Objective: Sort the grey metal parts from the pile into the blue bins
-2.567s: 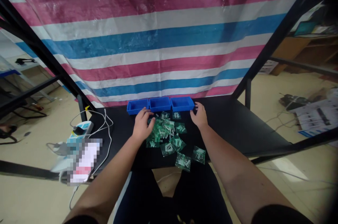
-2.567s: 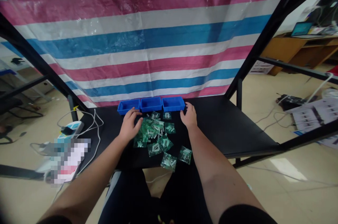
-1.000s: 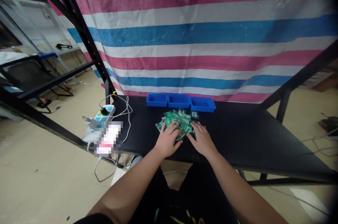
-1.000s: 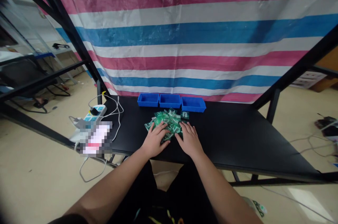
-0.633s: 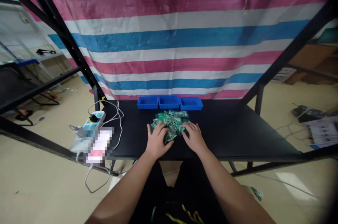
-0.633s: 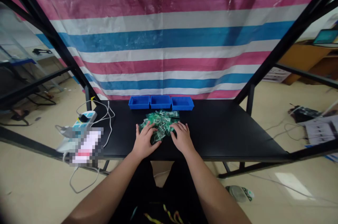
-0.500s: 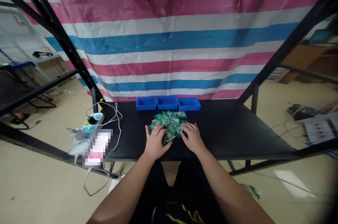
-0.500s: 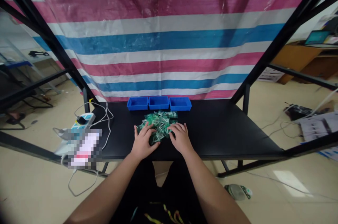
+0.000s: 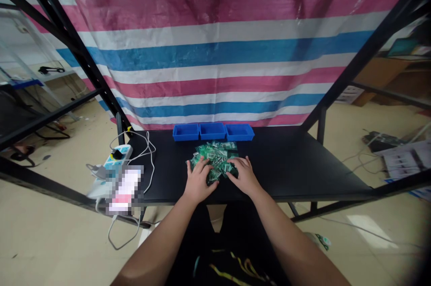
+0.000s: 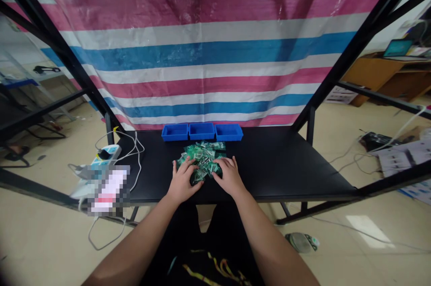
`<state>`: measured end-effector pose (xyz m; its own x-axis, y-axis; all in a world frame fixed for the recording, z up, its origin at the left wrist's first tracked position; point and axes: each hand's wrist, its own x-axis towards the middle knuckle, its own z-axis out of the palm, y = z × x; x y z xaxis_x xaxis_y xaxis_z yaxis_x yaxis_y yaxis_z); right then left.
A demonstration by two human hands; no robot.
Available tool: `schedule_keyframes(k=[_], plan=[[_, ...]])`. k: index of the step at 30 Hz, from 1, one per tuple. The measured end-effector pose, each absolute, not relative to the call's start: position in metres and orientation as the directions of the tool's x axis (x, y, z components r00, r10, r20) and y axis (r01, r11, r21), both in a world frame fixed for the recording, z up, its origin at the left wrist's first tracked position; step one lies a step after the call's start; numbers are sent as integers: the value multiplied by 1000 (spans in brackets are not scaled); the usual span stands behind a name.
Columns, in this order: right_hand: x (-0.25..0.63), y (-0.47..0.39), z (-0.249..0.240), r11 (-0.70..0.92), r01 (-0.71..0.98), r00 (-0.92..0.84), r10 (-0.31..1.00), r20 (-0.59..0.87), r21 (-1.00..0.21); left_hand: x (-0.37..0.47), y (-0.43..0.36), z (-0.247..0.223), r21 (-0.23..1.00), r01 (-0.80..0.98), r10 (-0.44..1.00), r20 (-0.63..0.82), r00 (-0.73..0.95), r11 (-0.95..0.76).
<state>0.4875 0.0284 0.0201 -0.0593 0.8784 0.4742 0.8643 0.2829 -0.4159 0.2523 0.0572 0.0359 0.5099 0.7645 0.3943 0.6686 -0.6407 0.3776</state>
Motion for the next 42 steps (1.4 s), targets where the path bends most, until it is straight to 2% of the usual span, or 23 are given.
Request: schedule_keyframes(k=[8, 14, 19, 22, 25, 30, 34, 38, 42], plan=[[489, 29, 18, 362, 815, -89, 850, 520, -452, 251, 57, 36, 387, 664, 766, 389, 512, -640], [483, 21, 32, 319, 871, -135, 887, 441, -374, 251, 58, 36, 400, 659, 770, 385, 510, -637], [480, 21, 33, 353, 858, -169, 880, 444, -373, 251, 58, 35, 405, 657, 770, 384, 509, -636], [481, 21, 30, 372, 842, -142, 851, 506, -390, 250, 58, 35, 413, 653, 772, 385, 506, -634], [484, 21, 26, 338, 819, -12, 818, 575, -464, 250, 58, 35, 415, 651, 771, 384, 508, -636], [497, 30, 14, 271, 582, 331, 782, 528, -767, 250, 59, 35, 423, 655, 779, 379, 500, -626], [506, 38, 4, 226, 252, 504, 800, 327, -941, 250, 59, 35, 417, 659, 779, 381, 498, -626], [508, 39, 3, 190, -66, 556, 822, 122, -980, 250, 59, 34, 420, 663, 784, 377, 493, -620], [506, 40, 6, 228, -166, 607, 791, 84, -959, 250, 59, 33, 428, 658, 784, 375, 495, -620]])
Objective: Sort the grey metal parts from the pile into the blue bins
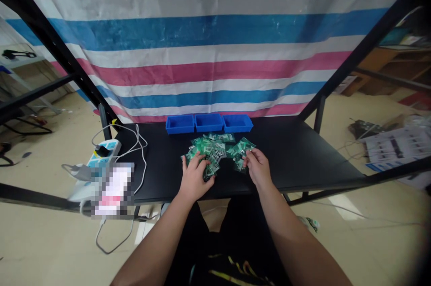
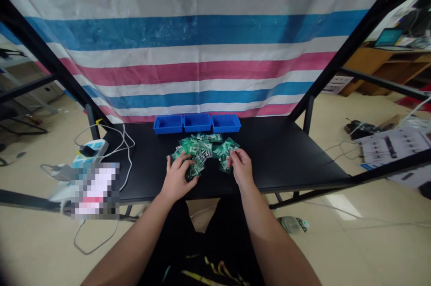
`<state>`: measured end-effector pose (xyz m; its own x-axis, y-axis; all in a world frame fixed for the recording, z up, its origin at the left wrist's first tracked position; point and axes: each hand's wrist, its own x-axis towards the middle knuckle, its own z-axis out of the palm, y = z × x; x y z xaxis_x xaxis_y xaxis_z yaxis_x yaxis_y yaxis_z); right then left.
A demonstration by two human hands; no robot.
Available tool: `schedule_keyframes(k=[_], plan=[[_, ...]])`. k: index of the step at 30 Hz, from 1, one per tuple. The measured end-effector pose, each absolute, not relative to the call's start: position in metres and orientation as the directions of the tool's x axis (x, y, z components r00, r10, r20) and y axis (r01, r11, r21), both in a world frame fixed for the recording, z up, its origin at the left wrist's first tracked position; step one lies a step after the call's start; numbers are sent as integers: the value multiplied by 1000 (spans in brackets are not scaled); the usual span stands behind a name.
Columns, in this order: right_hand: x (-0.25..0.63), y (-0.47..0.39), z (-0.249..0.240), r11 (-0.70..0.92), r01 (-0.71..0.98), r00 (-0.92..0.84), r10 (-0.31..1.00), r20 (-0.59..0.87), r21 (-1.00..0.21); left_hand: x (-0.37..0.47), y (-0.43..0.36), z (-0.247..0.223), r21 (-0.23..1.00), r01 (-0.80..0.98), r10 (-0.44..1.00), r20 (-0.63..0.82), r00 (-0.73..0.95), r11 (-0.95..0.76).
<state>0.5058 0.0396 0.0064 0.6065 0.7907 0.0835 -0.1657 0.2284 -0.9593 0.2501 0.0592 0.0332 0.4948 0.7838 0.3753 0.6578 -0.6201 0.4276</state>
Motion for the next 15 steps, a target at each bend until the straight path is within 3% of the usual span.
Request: schedule_keyframes(k=[3, 8, 10, 15], plan=[[506, 41, 7, 233, -161, 607, 790, 90, -959, 250, 59, 33, 428, 653, 780, 382, 495, -624], [514, 54, 24, 82, -17, 559, 827, 59, -996, 250, 59, 33, 424, 653, 777, 391, 493, -628], [517, 68, 40, 116, 15, 549, 829, 105, -993, 250, 59, 33, 420, 652, 774, 390, 499, -631], [518, 110, 73, 275, -231, 599, 796, 86, -933, 250, 59, 33, 412, 658, 774, 388, 500, -631]])
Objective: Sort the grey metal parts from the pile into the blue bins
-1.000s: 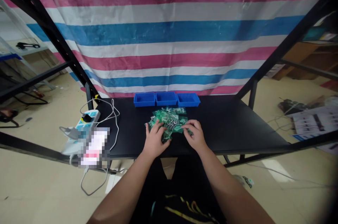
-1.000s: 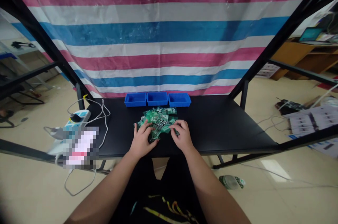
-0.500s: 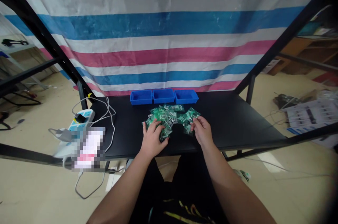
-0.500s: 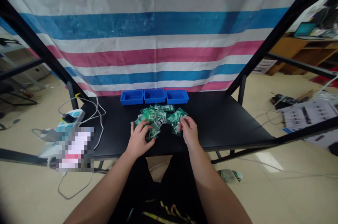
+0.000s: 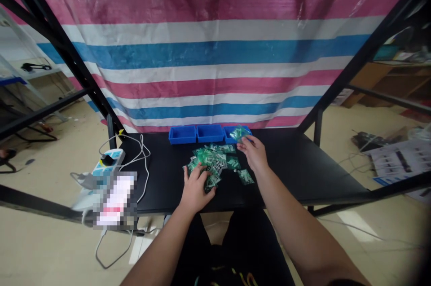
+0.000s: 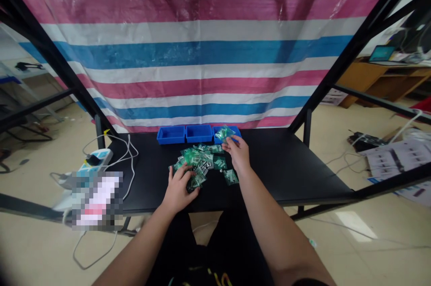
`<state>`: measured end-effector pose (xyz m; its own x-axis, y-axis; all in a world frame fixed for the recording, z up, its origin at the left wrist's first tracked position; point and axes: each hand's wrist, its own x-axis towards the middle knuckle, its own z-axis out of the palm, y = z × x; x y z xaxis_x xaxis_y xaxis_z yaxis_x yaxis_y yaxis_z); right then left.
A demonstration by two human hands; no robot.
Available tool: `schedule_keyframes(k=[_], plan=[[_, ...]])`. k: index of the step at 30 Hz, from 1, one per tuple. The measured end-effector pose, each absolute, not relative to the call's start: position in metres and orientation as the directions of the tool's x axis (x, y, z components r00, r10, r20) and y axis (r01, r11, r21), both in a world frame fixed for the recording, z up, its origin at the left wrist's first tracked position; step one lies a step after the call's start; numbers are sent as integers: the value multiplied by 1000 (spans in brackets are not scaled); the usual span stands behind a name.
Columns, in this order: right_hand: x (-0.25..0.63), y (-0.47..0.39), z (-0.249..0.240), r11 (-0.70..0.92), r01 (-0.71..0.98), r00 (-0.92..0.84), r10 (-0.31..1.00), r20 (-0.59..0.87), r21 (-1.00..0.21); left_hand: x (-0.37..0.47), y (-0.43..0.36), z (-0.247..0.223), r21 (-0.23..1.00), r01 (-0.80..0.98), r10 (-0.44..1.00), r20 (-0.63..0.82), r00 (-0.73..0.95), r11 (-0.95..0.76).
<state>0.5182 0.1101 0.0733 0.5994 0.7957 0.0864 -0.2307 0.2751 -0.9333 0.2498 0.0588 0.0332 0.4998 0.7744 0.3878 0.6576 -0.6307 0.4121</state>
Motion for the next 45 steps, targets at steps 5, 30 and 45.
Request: schedule_keyframes(k=[5, 30, 45], plan=[[521, 121, 48, 212, -237, 627, 779, 17, -948, 250, 58, 35, 426, 655, 780, 385, 492, -624], [546, 13, 11, -35, 808, 256, 920, 297, -589, 251, 59, 33, 433, 656, 786, 369, 496, -617], [514, 37, 40, 148, 258, 364, 901, 237, -955, 251, 60, 33, 422, 655, 779, 374, 504, -627]])
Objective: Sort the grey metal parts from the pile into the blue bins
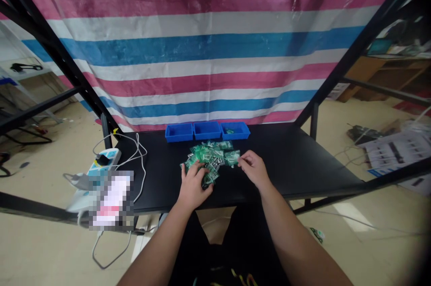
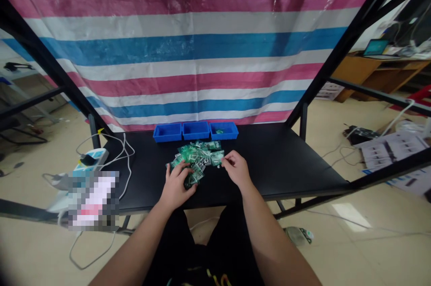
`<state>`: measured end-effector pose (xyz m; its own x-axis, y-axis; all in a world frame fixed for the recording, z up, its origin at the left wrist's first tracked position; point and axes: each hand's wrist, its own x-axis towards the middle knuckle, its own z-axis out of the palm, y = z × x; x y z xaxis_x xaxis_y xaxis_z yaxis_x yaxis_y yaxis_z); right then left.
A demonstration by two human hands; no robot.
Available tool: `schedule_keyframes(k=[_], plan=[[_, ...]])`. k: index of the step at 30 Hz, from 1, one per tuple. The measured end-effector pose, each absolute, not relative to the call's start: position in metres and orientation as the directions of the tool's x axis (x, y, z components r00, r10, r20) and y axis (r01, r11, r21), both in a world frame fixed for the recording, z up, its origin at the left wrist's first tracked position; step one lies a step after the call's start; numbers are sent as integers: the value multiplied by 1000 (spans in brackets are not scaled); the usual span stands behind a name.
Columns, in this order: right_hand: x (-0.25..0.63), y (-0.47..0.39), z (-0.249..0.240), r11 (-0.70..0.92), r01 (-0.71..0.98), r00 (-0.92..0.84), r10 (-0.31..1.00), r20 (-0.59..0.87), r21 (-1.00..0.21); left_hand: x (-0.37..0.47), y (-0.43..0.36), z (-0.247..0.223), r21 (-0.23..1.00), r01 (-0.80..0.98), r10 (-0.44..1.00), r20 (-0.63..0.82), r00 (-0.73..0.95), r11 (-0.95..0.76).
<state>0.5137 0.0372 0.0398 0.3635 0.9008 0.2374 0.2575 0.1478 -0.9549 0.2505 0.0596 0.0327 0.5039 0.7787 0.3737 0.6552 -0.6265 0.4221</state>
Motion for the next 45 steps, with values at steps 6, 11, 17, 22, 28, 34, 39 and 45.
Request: schedule_keyframes(k=[6, 11, 17, 22, 28, 34, 39, 45], plan=[[526, 77, 64, 250, 124, 515, 811, 277, -960, 251, 61, 32, 441, 644, 780, 383, 496, -626], [535, 109, 95, 496, 51, 624, 662, 416, -867, 250, 60, 33, 450, 639, 781, 379, 496, -624], [549, 147, 82, 401, -14, 673, 681, 288, -916, 250, 59, 35, 447, 643, 783, 380, 493, -622], [554, 149, 41, -13, 1, 598, 801, -10, -1000, 250, 59, 36, 459, 637, 786, 371, 495, -618], [556, 116, 12, -50, 184, 559, 827, 63, -982, 250, 60, 37, 465, 641, 791, 366, 489, -611], [547, 88, 3, 86, 575, 331, 885, 328, -814, 251, 60, 36, 450, 649, 790, 368, 491, -613], [534, 75, 8, 13, 847, 231, 891, 391, -531, 251, 61, 35, 433, 658, 787, 368, 495, -617], [530, 76, 9, -99, 897, 256, 911, 323, -431, 252, 61, 34, 431, 665, 792, 366, 489, -610]])
